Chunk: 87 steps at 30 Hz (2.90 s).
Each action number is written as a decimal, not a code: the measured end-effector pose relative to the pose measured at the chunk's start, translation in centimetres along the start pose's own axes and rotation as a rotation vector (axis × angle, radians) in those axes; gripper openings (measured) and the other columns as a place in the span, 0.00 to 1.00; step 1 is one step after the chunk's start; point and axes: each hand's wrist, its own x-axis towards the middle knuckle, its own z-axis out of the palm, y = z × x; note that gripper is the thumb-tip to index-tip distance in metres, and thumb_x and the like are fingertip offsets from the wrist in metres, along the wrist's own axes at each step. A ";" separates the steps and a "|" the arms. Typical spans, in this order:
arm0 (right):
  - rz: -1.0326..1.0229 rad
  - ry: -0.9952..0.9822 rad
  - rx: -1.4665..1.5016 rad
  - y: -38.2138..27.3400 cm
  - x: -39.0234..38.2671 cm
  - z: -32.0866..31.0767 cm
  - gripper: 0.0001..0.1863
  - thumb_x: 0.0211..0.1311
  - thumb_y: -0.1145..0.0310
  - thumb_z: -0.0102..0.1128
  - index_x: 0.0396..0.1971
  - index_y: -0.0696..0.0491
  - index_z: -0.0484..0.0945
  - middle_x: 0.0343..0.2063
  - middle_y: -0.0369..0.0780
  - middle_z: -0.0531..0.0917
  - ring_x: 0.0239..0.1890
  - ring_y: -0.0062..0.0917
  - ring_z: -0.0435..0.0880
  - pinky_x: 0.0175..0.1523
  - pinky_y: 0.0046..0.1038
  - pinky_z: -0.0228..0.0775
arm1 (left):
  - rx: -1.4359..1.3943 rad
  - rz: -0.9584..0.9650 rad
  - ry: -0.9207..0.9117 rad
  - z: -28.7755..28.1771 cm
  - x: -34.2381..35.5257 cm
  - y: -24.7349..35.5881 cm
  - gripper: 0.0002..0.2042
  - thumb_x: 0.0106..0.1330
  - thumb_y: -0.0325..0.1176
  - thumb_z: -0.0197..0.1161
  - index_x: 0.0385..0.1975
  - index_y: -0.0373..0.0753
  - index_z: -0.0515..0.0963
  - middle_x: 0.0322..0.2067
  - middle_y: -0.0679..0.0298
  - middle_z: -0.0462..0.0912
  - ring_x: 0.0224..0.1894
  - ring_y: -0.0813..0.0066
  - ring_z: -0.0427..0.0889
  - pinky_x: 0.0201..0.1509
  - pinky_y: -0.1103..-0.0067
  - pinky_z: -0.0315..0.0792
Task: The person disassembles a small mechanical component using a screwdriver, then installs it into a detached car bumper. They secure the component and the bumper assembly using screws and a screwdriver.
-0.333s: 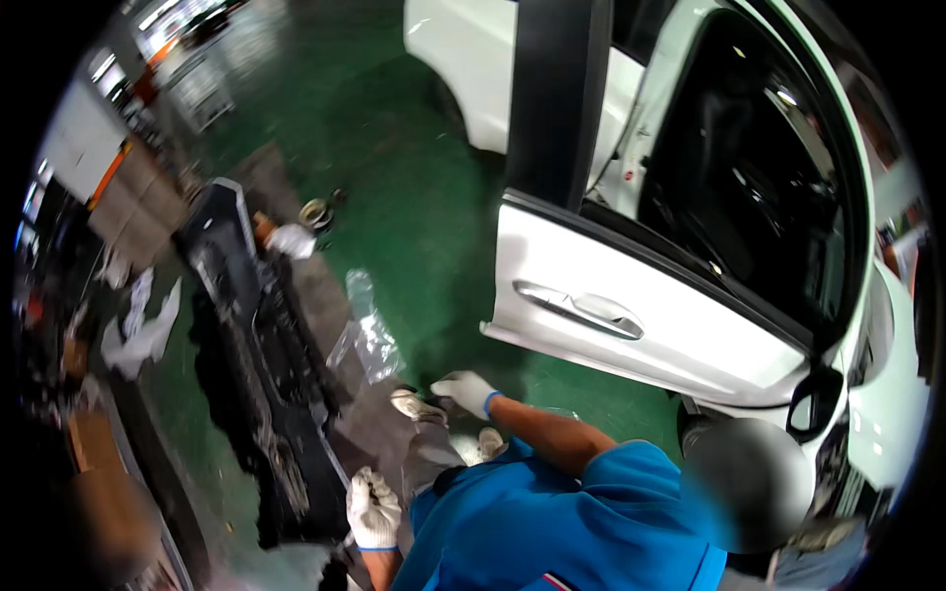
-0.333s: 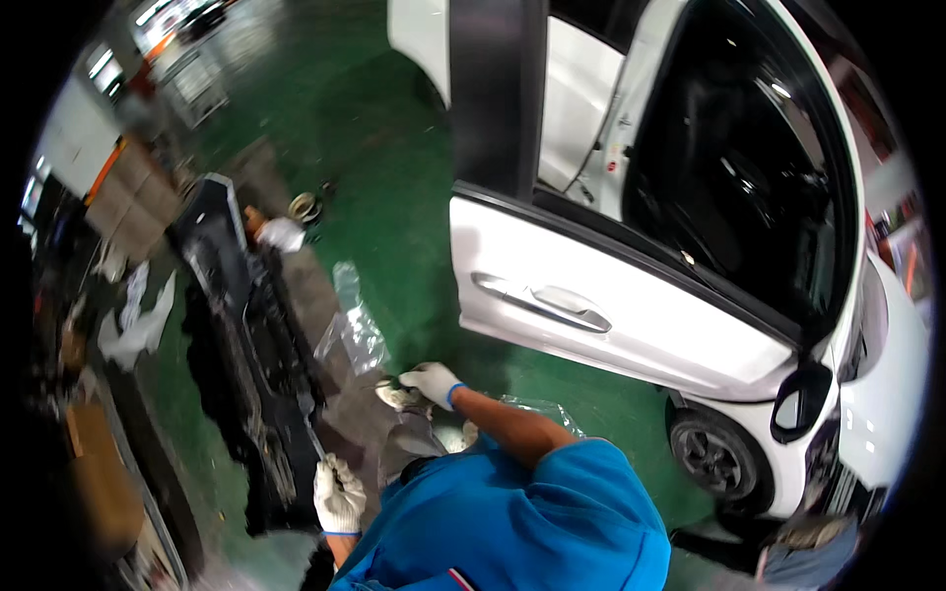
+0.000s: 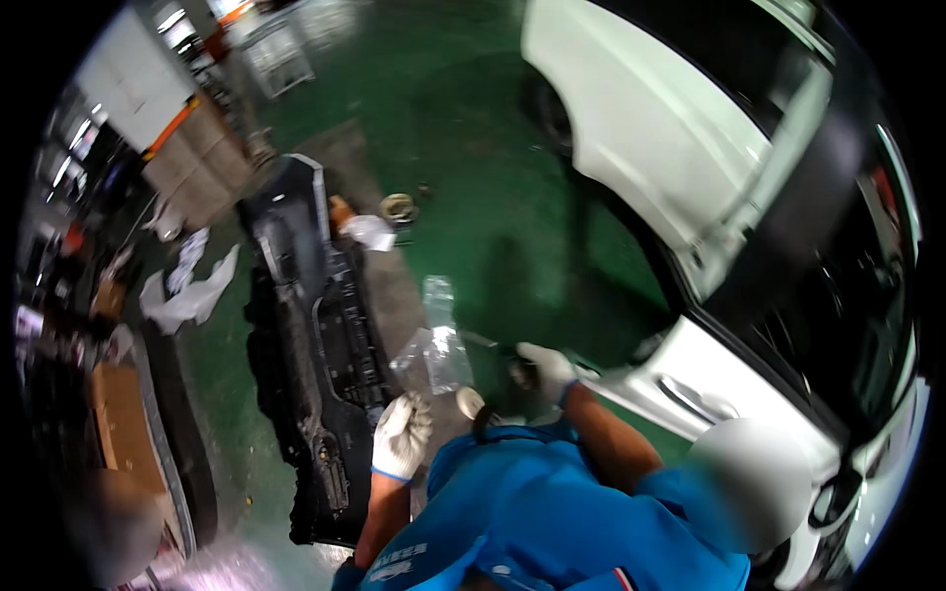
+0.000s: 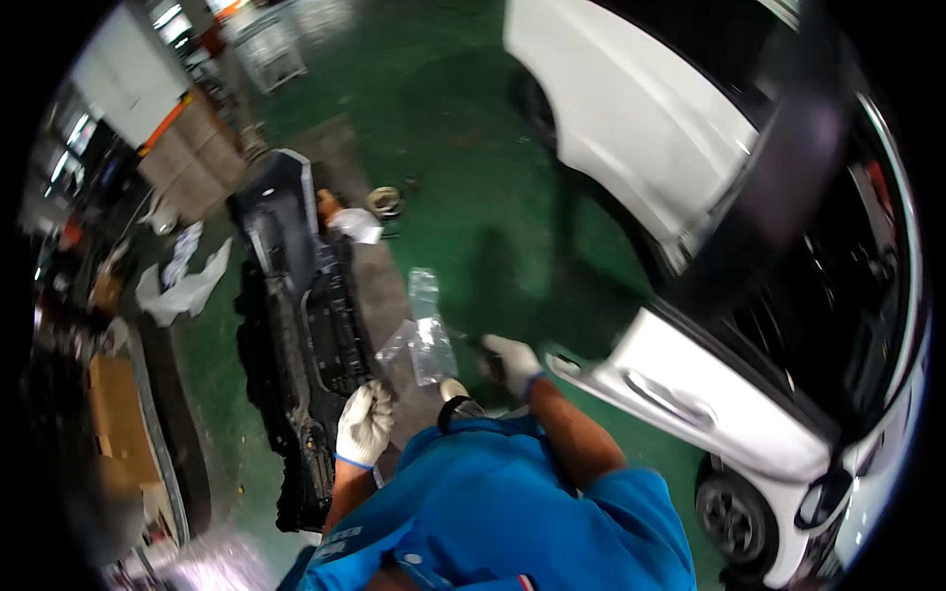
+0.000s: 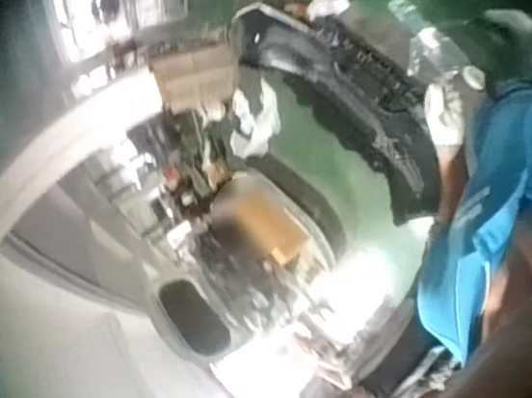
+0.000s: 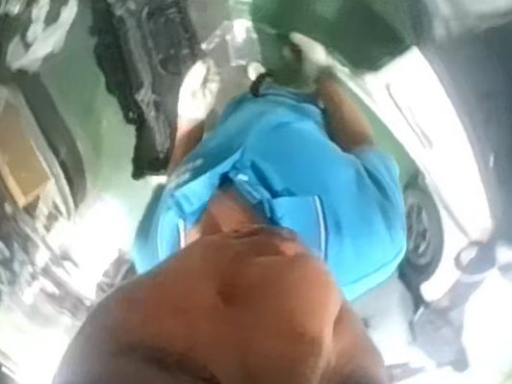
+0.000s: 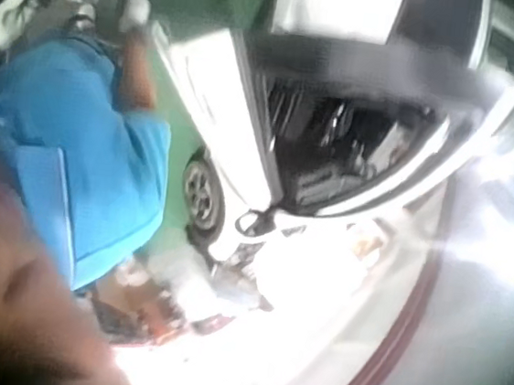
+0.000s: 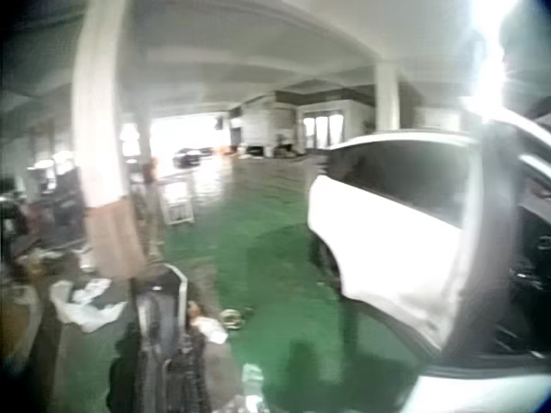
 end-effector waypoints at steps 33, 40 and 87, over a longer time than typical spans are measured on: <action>-0.532 -0.536 -0.949 -48.2 37.4 21.5 0.24 0.55 0.77 0.68 0.54 0.61 0.81 0.47 0.40 0.85 0.44 0.22 0.83 0.51 0.23 0.76 | -0.414 0.546 0.532 12.0 37.9 18.8 0.12 0.69 0.34 0.70 0.44 0.33 0.83 0.36 0.60 0.86 0.33 0.74 0.83 0.36 0.80 0.78; -0.601 -0.656 -1.028 -52.1 40.1 28.0 0.22 0.49 0.74 0.73 0.47 0.60 0.83 0.47 0.43 0.86 0.48 0.27 0.85 0.56 0.27 0.75 | -0.447 0.544 0.594 11.2 43.0 19.7 0.11 0.70 0.34 0.68 0.47 0.36 0.81 0.37 0.63 0.84 0.32 0.76 0.80 0.32 0.83 0.75; -0.177 -1.751 -1.868 -75.8 100.7 82.4 0.19 0.58 0.77 0.69 0.51 0.61 0.81 0.45 0.39 0.85 0.45 0.22 0.82 0.53 0.25 0.75 | -1.181 1.990 0.393 23.6 104.7 49.0 0.30 0.72 0.33 0.59 0.71 0.27 0.61 0.69 0.40 0.67 0.71 0.43 0.69 0.74 0.56 0.68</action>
